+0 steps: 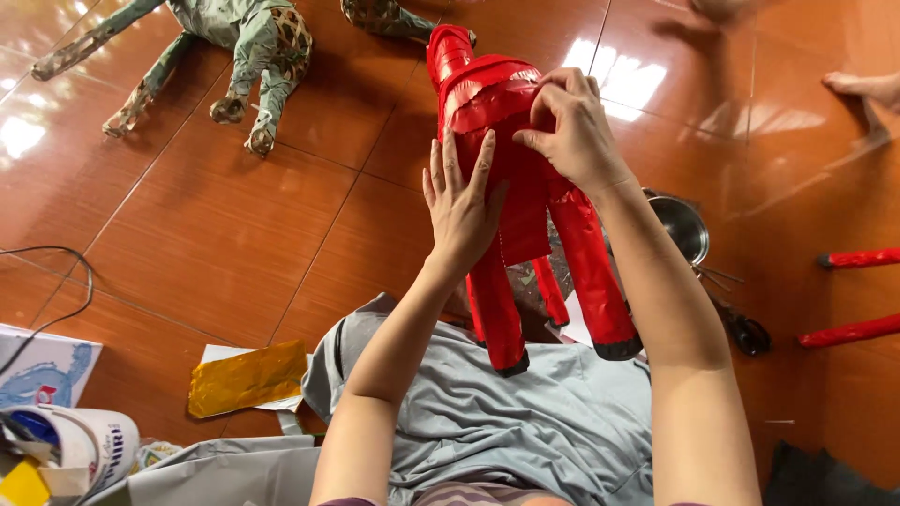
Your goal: Applying glue and paper strips to a paper-mâché animal figure.
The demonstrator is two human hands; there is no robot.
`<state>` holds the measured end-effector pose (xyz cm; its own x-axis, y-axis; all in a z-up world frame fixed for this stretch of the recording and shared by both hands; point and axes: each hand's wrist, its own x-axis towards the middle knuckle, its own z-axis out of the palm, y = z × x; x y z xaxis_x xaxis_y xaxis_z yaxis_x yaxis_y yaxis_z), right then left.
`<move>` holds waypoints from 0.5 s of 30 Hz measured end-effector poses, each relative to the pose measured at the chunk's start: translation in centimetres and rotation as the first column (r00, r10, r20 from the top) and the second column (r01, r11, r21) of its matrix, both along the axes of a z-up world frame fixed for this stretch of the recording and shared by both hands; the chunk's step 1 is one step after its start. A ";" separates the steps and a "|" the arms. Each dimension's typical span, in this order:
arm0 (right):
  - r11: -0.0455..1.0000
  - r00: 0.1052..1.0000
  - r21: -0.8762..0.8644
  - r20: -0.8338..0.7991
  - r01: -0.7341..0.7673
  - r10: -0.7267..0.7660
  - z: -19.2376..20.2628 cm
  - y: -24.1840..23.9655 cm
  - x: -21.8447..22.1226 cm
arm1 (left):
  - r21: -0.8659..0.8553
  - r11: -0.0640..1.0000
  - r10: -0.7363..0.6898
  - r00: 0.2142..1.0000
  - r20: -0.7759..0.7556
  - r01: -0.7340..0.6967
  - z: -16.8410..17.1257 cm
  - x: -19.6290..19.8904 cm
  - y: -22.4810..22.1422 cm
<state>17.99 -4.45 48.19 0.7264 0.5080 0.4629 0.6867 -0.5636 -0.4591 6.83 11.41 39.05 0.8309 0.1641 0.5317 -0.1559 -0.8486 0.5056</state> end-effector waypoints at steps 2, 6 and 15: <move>1.000 0.999 0.016 0.045 0.010 -0.010 -1.4 -0.5 0.5 | -0.002 1.000 -0.001 1.000 -0.025 0.001 0.0 -0.2 0.0; 0.996 0.973 0.092 0.232 -0.017 -0.005 -2.9 -1.1 1.0 | -0.006 1.000 0.005 0.999 -0.034 -0.005 -0.4 0.1 -0.1; 0.961 0.992 0.275 -0.125 0.022 0.013 -1.0 -4.9 -6.1 | -0.061 0.998 -0.028 0.999 -0.018 0.026 -1.3 0.1 0.3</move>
